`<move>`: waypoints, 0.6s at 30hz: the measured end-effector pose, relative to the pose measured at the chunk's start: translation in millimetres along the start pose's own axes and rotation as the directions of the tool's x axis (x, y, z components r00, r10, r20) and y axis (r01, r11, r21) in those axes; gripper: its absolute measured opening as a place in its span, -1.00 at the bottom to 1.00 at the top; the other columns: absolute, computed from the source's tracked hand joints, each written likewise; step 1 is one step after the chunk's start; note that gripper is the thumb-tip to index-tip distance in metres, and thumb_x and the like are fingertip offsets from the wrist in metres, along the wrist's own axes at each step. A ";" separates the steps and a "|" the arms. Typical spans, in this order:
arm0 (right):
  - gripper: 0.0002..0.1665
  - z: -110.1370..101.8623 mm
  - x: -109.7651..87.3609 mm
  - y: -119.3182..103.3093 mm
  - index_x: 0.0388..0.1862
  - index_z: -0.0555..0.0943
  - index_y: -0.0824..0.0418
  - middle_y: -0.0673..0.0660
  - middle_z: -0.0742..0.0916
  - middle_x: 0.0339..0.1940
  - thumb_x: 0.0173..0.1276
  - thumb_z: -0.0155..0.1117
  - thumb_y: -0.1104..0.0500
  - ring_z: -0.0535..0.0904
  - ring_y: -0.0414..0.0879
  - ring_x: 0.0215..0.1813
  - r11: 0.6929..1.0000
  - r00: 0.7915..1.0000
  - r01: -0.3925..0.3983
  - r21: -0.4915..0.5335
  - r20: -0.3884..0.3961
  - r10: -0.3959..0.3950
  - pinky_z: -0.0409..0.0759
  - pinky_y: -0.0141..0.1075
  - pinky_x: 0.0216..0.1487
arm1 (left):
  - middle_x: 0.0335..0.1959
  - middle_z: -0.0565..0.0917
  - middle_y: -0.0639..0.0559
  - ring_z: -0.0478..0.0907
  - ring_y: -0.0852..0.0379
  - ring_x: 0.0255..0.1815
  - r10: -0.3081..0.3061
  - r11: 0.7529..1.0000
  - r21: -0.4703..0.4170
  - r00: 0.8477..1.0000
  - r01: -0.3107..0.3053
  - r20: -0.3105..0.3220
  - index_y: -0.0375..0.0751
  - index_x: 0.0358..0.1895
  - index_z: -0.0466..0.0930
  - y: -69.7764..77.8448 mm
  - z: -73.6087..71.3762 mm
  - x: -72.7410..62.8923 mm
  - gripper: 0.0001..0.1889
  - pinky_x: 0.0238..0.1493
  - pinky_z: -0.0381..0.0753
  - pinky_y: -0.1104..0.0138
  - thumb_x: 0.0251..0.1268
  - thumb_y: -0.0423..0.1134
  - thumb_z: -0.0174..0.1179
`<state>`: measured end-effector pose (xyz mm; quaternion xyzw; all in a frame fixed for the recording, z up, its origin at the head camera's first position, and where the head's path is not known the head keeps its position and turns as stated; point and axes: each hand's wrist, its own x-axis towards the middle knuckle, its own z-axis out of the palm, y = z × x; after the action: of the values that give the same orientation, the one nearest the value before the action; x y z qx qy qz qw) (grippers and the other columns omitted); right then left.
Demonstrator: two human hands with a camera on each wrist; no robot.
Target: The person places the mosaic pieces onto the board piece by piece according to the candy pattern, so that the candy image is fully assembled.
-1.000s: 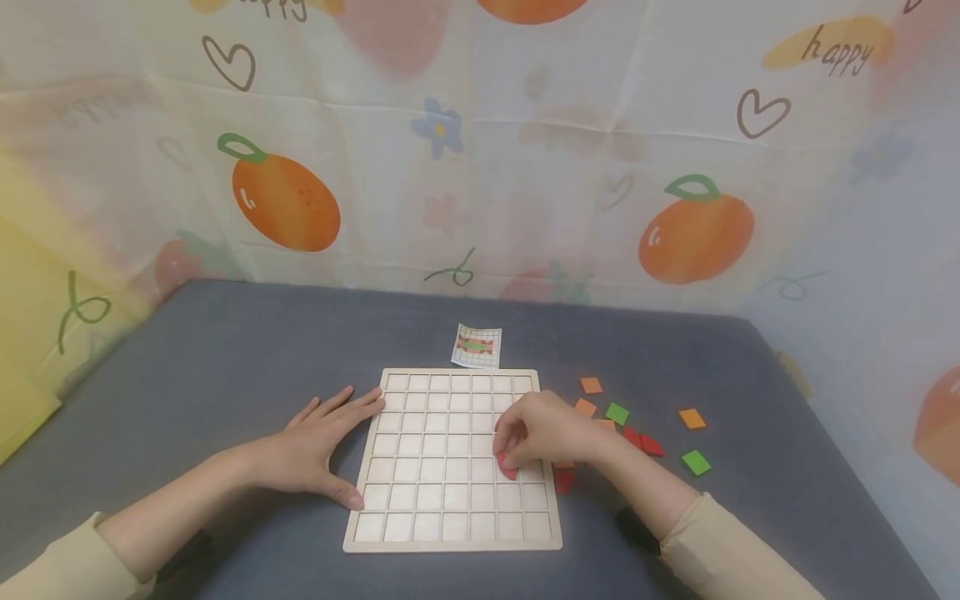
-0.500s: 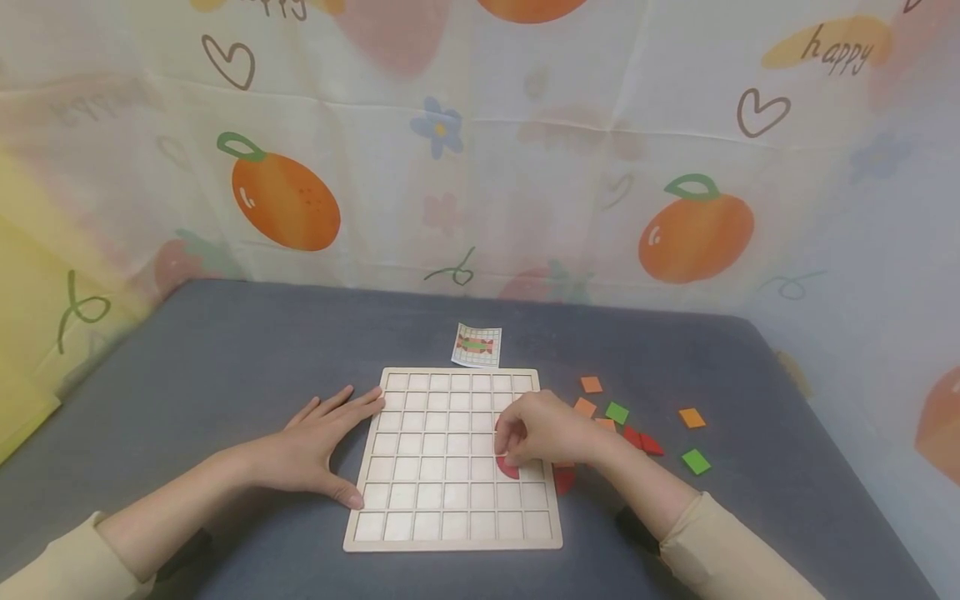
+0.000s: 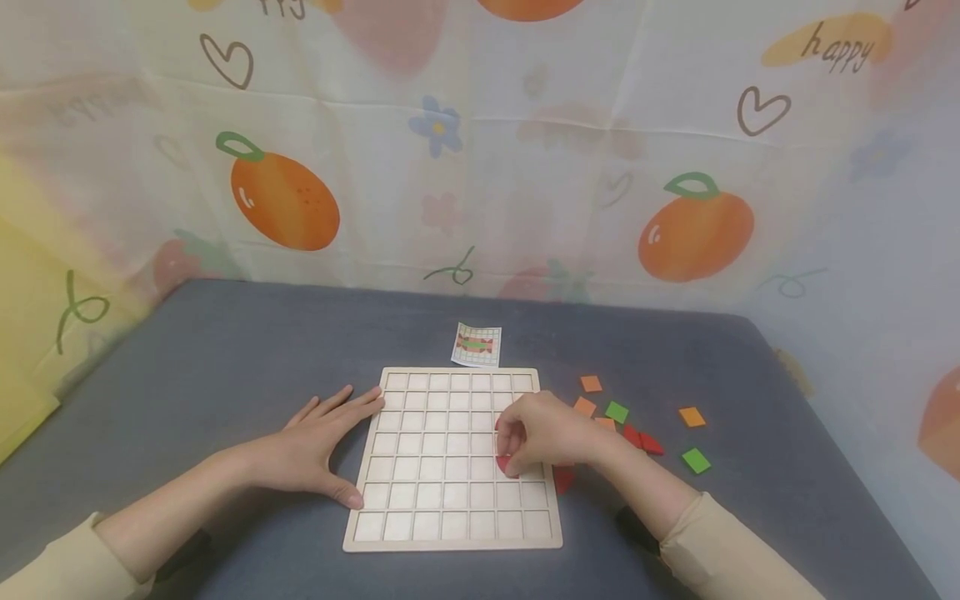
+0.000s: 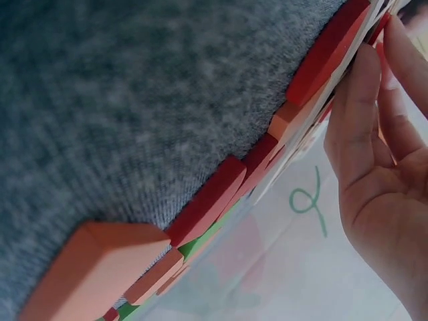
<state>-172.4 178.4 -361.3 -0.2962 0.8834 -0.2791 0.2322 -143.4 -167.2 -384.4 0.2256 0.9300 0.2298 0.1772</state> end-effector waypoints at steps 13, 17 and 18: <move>-0.95 -25.2 -6.3 3.1 -0.29 0.71 0.01 -0.03 0.75 -0.41 0.27 0.41 0.13 0.61 -0.17 -0.37 0.997 0.992 -0.066 0.030 -0.104 0.069 0.58 -0.33 -0.32 | 0.67 -0.06 0.08 -0.27 -0.27 0.67 0.003 1.000 -0.002 1.000 -0.003 0.001 -0.02 0.59 0.02 0.0 0.1 -0.2 0.29 0.48 -0.34 -0.39 -0.27 0.36 0.50; -0.86 -40.8 -11.6 4.0 -0.16 0.71 0.09 0.06 0.77 -0.31 0.31 0.36 0.14 0.64 -0.08 -0.29 0.989 0.976 -0.134 0.061 -0.163 0.142 0.62 -0.23 -0.25 | 0.67 -0.07 0.08 -0.27 -0.27 0.67 0.004 1.000 -0.001 1.000 -0.004 0.003 -0.02 0.59 0.02 -0.5 0.2 0.0 0.29 0.48 -0.34 -0.39 -0.27 0.36 0.49; -0.84 -45.0 -13.3 4.1 -0.13 0.70 0.11 0.08 0.77 -0.28 0.32 0.35 0.14 0.65 -0.06 -0.27 0.987 0.972 -0.148 0.068 -0.176 0.158 0.62 -0.21 -0.23 | 0.67 -0.07 0.08 -0.27 -0.27 0.67 0.005 1.000 0.000 1.000 -0.005 0.003 -0.01 0.59 0.02 -0.8 0.3 0.0 0.29 0.48 -0.34 -0.39 -0.27 0.37 0.49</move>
<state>-190.4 205.9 -327.4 -0.1942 0.9132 -0.3099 0.1800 -143.5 -167.7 -385.0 0.2283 0.9291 0.2301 0.1779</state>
